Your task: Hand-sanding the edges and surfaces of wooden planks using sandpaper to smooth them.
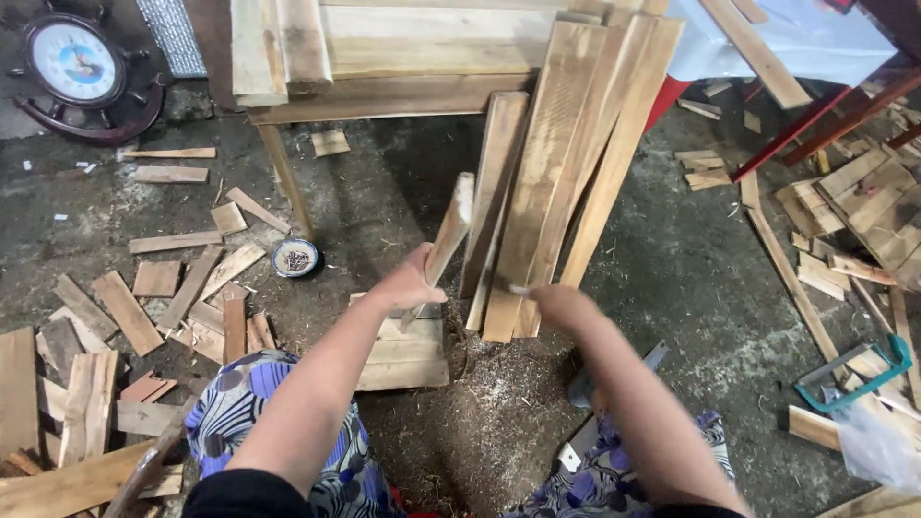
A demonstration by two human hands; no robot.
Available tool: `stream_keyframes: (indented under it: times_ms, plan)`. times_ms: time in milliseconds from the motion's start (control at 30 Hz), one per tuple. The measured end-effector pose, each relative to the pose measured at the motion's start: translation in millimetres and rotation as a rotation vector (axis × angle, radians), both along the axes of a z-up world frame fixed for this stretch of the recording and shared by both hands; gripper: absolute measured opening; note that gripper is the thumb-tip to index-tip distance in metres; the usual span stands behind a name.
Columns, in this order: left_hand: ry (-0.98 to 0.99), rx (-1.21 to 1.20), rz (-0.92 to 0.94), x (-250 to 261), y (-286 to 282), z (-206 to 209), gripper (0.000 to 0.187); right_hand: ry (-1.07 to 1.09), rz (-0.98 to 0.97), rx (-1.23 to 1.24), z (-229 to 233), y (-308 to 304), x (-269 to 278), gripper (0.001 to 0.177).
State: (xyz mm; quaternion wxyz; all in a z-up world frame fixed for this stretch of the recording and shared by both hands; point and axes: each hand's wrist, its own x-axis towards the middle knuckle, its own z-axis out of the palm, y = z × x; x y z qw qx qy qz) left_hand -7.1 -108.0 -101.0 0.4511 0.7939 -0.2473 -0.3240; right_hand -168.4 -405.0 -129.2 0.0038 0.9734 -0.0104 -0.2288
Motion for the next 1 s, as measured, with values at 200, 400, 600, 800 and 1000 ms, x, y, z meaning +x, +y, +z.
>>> stream_keyframes:
  times_ms: [200, 400, 600, 800, 1000]
  plan:
    - [-0.031, 0.142, 0.084, -17, -23, 69, 0.079, 0.188, -0.091, -0.028, 161, 80, -69, 0.047]
    - [-0.131, 0.204, 0.437, -10, -77, 48, 0.090, 0.327, -0.132, 0.296, 159, 71, -125, 0.082]
    - [-0.080, 0.094, 0.694, 17, -144, 6, 0.078, 0.292, -0.082, 0.321, 159, 60, -123, 0.085]
    - [-0.054, 0.204, 0.718, 40, -173, -20, 0.078, 0.366, -0.131, 0.202, 194, 80, -112, 0.076]
    - [0.089, 0.288, 0.669, 53, -175, -23, 0.077, 0.348, -0.010, 0.320, 202, 78, -99, 0.070]
